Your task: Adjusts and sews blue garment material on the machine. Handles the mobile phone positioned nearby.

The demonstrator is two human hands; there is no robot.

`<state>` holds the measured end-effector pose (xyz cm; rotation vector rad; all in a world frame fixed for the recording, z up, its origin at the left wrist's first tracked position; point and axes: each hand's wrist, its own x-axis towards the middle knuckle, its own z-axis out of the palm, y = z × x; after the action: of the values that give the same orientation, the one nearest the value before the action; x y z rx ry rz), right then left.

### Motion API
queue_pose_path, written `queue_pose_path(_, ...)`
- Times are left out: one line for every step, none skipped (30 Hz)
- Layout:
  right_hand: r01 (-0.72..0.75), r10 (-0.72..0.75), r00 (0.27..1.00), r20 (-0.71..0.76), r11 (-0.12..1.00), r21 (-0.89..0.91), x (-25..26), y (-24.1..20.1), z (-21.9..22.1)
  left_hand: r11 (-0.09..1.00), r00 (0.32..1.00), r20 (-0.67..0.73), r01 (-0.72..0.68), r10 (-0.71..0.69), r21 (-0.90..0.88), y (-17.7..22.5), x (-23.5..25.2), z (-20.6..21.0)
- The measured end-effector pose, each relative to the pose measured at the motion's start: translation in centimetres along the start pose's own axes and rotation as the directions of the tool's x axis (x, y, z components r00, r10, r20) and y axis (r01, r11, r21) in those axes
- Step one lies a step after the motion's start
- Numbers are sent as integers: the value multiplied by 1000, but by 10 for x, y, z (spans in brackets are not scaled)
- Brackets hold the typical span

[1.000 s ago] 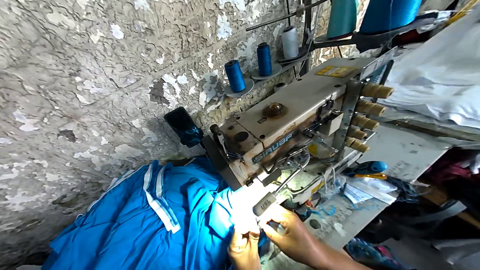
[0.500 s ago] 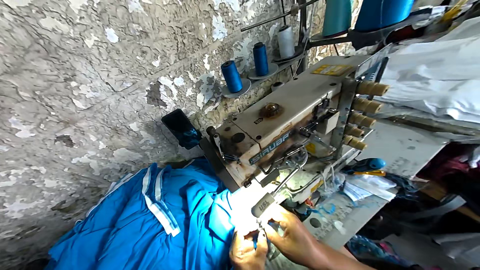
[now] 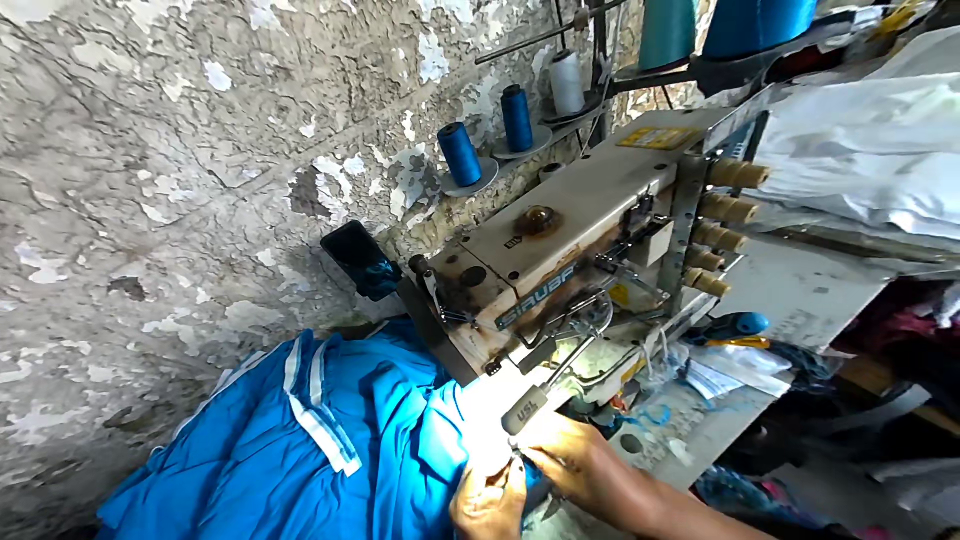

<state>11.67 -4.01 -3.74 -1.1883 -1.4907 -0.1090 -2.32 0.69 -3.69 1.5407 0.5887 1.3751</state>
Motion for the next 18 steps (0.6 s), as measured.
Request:
queue_pose_path(17,-16,1000,21,1000,-14,0,2,-1,1000,1000,8,10,-10,24,0,0,-1)
queue_pose_path(24,-23,999,41,999,-26,0,3,-1,999,999,20,24,-25,33,0,0,-3)
queue_pose_path(25,-23,998,55,999,-29,0,4,-1,999,998,30,47,-47,19,-1,0,-4)
queue_pose_path(23,-21,998,63,999,-23,0,4,-1,997,997,38,73,-72,-9,-1,1,-5)
queue_pose_path(19,-18,997,68,1000,-8,0,5,-1,994,994,47,96,-94,-50,-2,1,-6)
queue_pose_path(15,-15,997,75,1000,8,0,5,-1,988,992,57,120,-115,-99,-1,2,-6)
queue_pose_path(8,-10,997,82,1000,18,0,4,-1,979,988,72,143,-133,-147,0,3,-6)
queue_pose_path(8,-10,996,89,1000,23,0,4,-1,970,985,94,162,-147,-183,1,4,-7)
queue_pose_path(23,-26,995,95,999,26,-1,4,0,964,982,112,170,-150,-202,1,5,-7)
queue_pose_path(58,-60,993,102,998,27,-2,5,2,964,982,121,166,-144,-207,2,6,-6)
queue_pose_path(101,-103,989,109,995,21,-4,7,3,968,982,142,150,-122,-203,3,8,-5)
queue_pose_path(141,-142,984,110,990,12,-5,9,4,971,979,176,134,-99,-198,3,9,-6)
queue_pose_path(176,-176,979,104,984,10,-6,11,4,975,978,194,115,-78,-189,3,10,-7)
queue_pose_path(205,-205,974,95,979,7,-6,11,4,980,978,199,101,-66,-173,1,10,-10)
queue_pose_path(229,-228,970,82,973,0,-6,12,4,983,978,199,95,-63,-155,-1,11,-13)
queue_pose_path(247,-245,967,68,969,-9,-6,12,4,982,978,200,99,-66,-164,-2,11,-14)
queue_pose_path(259,-258,965,49,966,-15,-7,11,5,972,977,195,123,-84,-198,-1,10,-14)
queue_pose_path(275,-274,961,31,961,-25,-7,10,5,955,975,191,163,-116,-249,0,9,-13)
